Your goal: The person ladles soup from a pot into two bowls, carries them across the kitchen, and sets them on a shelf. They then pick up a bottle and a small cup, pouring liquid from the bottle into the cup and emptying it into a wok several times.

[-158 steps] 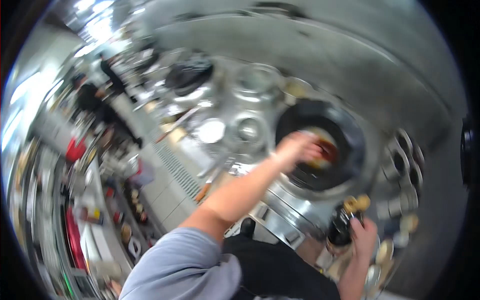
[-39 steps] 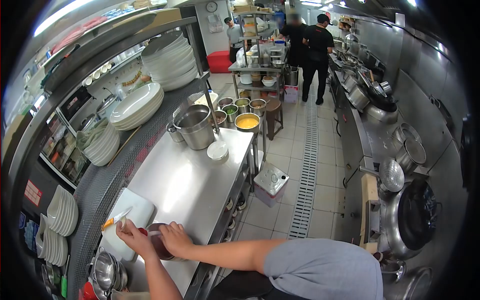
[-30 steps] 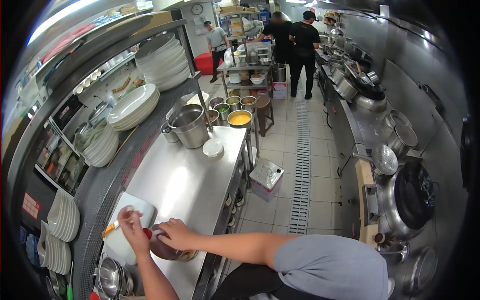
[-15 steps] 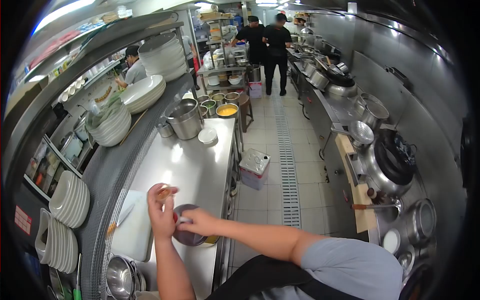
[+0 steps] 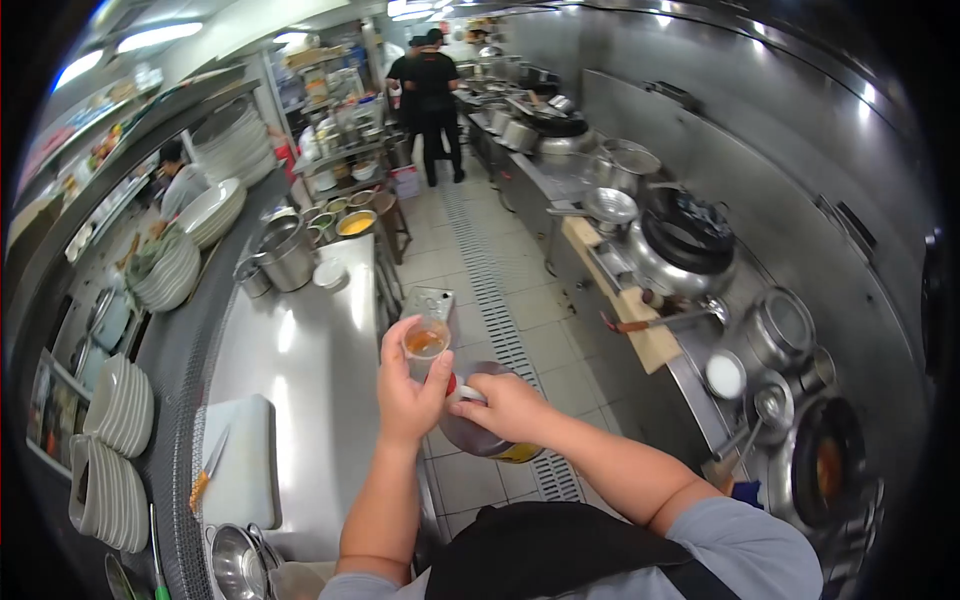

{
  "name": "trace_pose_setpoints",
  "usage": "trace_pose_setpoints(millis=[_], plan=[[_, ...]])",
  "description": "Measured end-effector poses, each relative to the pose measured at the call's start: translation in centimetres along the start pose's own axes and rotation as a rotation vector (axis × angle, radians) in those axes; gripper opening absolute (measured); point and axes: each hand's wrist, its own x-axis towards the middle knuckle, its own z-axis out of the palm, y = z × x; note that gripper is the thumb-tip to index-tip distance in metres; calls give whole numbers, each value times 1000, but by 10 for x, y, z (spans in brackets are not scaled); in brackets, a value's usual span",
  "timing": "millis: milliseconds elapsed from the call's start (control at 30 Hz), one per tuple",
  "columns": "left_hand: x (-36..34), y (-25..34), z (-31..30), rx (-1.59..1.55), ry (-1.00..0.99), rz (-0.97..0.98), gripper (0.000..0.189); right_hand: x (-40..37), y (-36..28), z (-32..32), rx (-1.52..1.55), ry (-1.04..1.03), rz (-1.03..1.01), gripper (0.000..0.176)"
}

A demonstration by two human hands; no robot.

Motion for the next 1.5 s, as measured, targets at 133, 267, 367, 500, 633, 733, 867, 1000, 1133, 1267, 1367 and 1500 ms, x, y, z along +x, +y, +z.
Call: trace_pose_setpoints(millis=[133,267,367,500,633,733,867,1000,1133,1267,1367,1500], plan=[[-1,46,76,-888,-527,-155,47,-75,9,-56,-57,-3,18,41],[-32,101,157,-1189,-665,-329,48,-171,6,-109,32,252,255,40],[-78,159,228,-973,-540,-299,45,-253,23,-129,37,411,350,39],[-142,207,294,-616,-579,143,53,-361,24,-161,36,585,385,39],[-164,258,343,-408,-557,677,61,-449,15,-188,-110,647,396,40],[-186,303,385,-407,-583,815,60,-503,9,-204,-206,674,575,39],[-203,356,427,-182,-762,502,51,-563,4,-220,-359,772,790,38],[-219,352,495,-536,-1085,99,43,-619,10,-246,-293,912,1021,42],[-253,325,563,-717,-1319,-236,44,-657,19,-282,-389,897,1158,43],[-299,309,632,-850,-1384,-325,47,-685,43,-315,-377,787,1316,44],[-321,309,681,-811,-1400,-163,48,-706,71,-339,-490,652,1401,42],[-340,325,727,-803,-1327,101,46,-724,100,-373,-508,535,1530,42]])
